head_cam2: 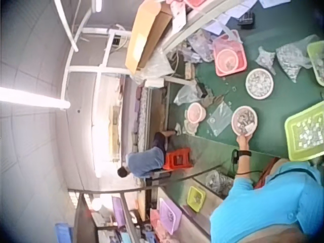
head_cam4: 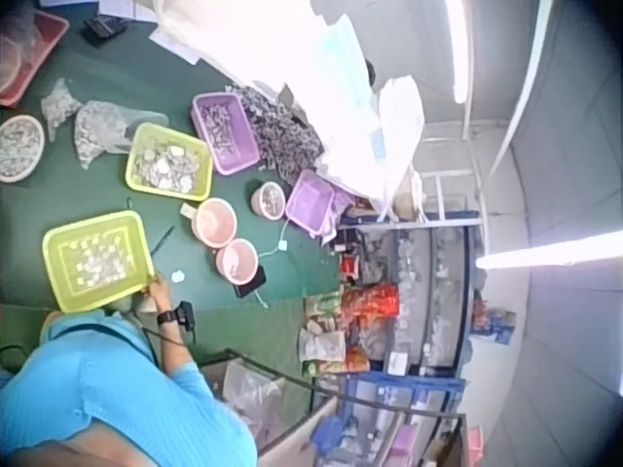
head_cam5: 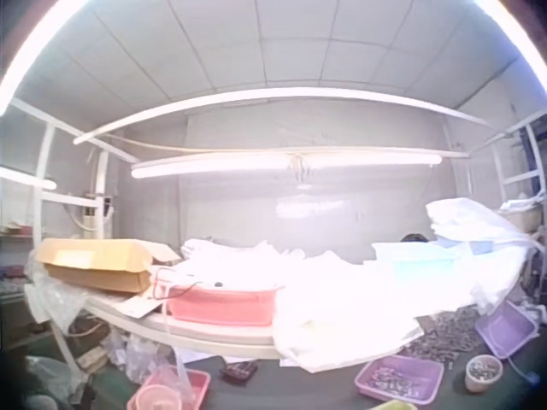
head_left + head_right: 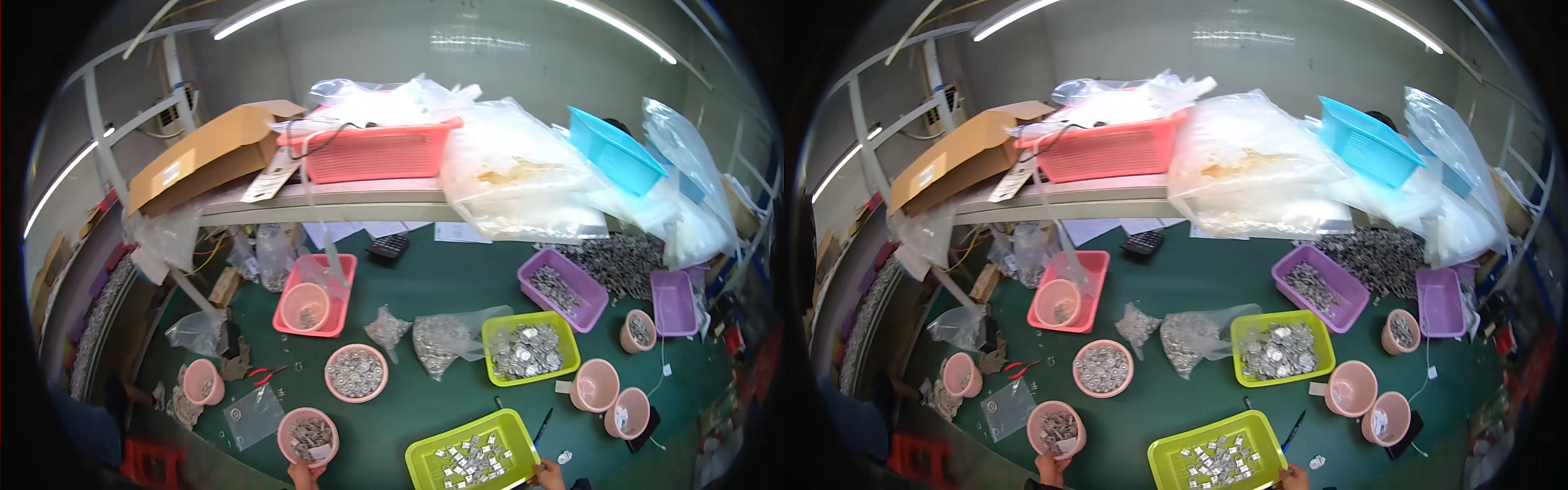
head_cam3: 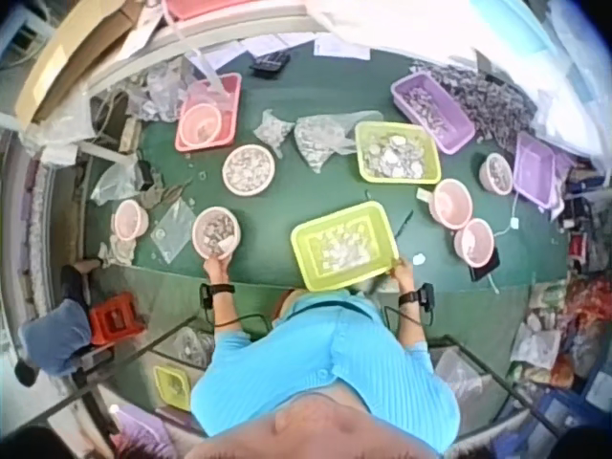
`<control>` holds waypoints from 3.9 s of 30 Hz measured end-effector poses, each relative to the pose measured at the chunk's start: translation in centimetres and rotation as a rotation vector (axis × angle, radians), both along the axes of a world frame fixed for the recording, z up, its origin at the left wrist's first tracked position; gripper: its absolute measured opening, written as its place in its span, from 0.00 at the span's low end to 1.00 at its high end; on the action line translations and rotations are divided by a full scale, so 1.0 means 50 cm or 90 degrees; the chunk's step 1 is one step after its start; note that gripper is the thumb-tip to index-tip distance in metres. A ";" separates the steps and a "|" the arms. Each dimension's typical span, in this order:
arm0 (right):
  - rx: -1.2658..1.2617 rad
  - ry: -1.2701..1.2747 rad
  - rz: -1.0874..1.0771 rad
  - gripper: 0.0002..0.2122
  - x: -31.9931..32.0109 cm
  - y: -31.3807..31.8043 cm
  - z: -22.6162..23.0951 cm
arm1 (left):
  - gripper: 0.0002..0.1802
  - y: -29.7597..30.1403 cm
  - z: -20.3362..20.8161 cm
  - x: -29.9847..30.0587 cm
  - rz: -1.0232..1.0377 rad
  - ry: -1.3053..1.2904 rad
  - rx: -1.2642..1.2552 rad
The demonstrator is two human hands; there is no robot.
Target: Sorting small star-shaped metal components into various plastic bowls and trays.
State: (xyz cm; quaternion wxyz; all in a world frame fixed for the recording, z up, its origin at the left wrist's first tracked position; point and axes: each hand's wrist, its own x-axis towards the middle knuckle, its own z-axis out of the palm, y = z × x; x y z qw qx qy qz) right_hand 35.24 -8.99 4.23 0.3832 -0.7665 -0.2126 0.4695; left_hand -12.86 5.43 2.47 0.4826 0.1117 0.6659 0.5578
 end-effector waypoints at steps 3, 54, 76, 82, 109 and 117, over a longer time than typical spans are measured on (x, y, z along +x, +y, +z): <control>-0.060 0.026 -0.104 0.11 0.026 0.005 0.018 | 0.14 0.031 -0.043 -0.058 -0.014 0.026 -0.016; -0.275 -0.240 0.540 0.25 0.017 0.056 -0.110 | 0.10 -0.127 0.011 0.468 -0.450 0.768 -0.173; 0.107 -0.350 0.235 0.16 0.161 0.148 -0.046 | 0.15 -0.124 0.044 0.479 -0.455 0.793 -0.222; 0.089 -0.675 0.164 0.21 0.306 0.221 -0.153 | 0.15 -0.124 -0.010 0.457 -0.482 0.800 -0.116; -0.063 -0.458 0.344 0.18 0.376 0.258 -0.148 | 0.23 -0.119 0.030 0.463 -0.514 0.679 -0.276; 0.086 -0.148 0.207 0.10 0.335 0.030 -0.076 | 0.15 -0.121 0.039 0.475 -0.480 0.690 -0.221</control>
